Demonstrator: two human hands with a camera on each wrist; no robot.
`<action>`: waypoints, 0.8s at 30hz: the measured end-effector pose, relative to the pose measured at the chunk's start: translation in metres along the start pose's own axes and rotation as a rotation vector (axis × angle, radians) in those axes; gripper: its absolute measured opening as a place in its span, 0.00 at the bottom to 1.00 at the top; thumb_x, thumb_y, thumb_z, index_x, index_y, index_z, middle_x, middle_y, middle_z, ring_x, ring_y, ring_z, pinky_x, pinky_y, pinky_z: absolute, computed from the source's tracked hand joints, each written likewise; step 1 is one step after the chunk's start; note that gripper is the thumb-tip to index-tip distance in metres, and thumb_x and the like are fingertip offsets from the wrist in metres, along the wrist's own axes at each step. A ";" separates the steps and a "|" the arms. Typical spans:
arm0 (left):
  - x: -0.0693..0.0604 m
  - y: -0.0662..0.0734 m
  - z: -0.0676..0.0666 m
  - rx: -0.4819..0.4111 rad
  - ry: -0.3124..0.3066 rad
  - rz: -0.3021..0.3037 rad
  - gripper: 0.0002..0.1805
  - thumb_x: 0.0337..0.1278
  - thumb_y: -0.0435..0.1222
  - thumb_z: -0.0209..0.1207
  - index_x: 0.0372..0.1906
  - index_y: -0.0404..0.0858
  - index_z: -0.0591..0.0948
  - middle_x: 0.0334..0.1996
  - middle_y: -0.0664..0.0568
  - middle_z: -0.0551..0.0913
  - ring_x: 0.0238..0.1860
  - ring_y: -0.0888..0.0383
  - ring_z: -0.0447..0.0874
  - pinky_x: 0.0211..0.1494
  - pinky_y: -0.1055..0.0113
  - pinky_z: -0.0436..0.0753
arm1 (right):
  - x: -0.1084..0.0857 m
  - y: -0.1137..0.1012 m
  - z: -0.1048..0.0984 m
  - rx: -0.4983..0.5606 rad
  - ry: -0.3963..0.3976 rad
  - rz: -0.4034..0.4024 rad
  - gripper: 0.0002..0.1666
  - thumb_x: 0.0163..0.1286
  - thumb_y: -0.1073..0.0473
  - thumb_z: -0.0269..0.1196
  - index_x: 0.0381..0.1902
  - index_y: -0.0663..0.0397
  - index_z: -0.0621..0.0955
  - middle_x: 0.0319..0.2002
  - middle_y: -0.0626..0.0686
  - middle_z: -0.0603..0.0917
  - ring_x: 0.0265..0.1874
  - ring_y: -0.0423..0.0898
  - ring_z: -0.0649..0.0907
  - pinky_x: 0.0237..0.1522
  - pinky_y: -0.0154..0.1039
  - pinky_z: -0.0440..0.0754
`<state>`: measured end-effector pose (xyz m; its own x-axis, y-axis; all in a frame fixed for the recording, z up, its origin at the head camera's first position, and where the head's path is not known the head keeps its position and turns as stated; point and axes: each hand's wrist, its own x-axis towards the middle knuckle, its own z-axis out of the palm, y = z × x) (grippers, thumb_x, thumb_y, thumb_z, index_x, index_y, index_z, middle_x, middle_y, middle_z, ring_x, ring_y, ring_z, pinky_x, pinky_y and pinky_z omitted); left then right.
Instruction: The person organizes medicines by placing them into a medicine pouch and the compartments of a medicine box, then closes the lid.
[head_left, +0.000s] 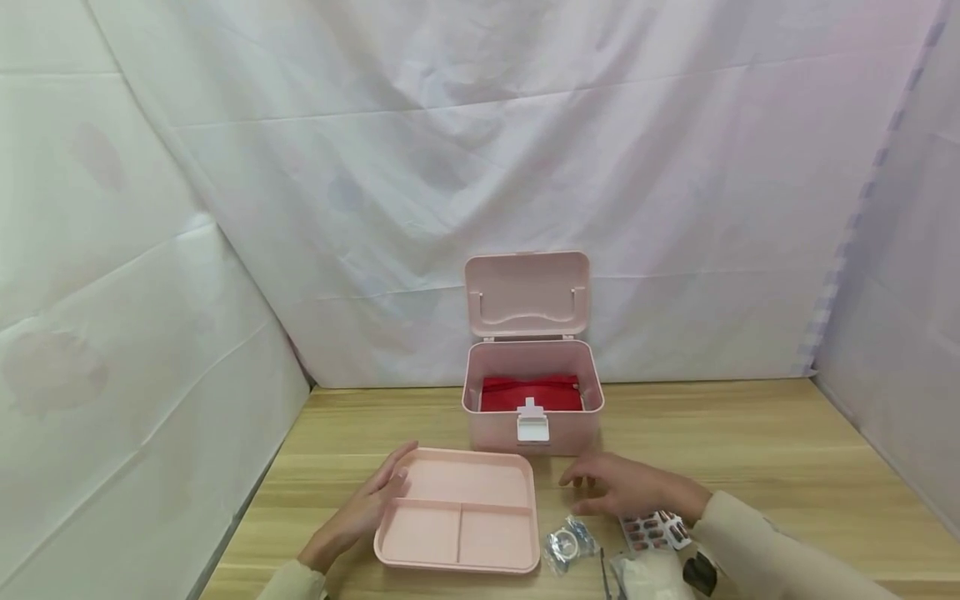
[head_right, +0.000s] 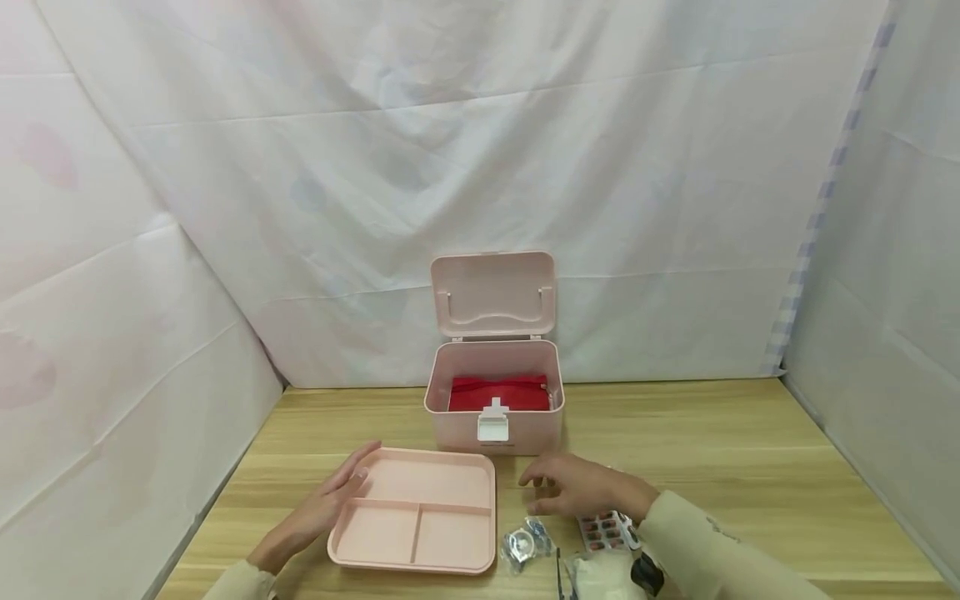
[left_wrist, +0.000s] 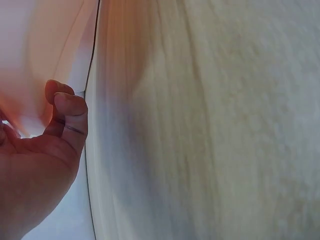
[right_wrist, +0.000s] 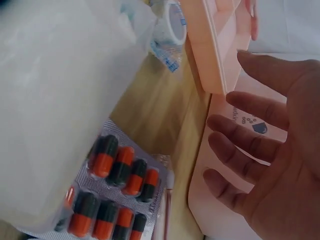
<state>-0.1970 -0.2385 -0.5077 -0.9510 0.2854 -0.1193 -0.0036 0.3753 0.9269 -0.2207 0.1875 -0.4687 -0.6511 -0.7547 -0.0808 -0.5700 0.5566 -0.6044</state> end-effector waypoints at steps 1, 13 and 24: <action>0.001 0.000 0.001 0.005 -0.007 -0.002 0.29 0.78 0.50 0.41 0.78 0.55 0.56 0.79 0.48 0.48 0.77 0.36 0.46 0.71 0.30 0.48 | 0.001 0.001 0.002 -0.002 -0.010 -0.002 0.21 0.66 0.49 0.68 0.55 0.48 0.82 0.46 0.44 0.81 0.43 0.40 0.78 0.47 0.38 0.80; 0.011 -0.001 0.013 0.028 -0.028 0.032 0.28 0.79 0.45 0.41 0.79 0.51 0.55 0.79 0.44 0.49 0.77 0.37 0.44 0.72 0.32 0.45 | 0.004 0.004 0.017 0.031 -0.091 0.071 0.28 0.57 0.44 0.74 0.55 0.39 0.81 0.40 0.41 0.74 0.38 0.39 0.73 0.40 0.32 0.73; 0.016 0.001 0.019 0.285 0.009 0.132 0.27 0.79 0.44 0.42 0.77 0.48 0.58 0.73 0.36 0.63 0.69 0.33 0.64 0.67 0.32 0.62 | 0.006 0.007 0.023 -0.033 -0.084 0.081 0.25 0.49 0.40 0.77 0.44 0.33 0.81 0.40 0.38 0.73 0.38 0.38 0.70 0.39 0.34 0.69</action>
<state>-0.2060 -0.2164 -0.5155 -0.9400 0.3412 -0.0002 0.2058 0.5676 0.7971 -0.2173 0.1790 -0.4917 -0.6519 -0.7327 -0.1955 -0.5347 0.6269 -0.5667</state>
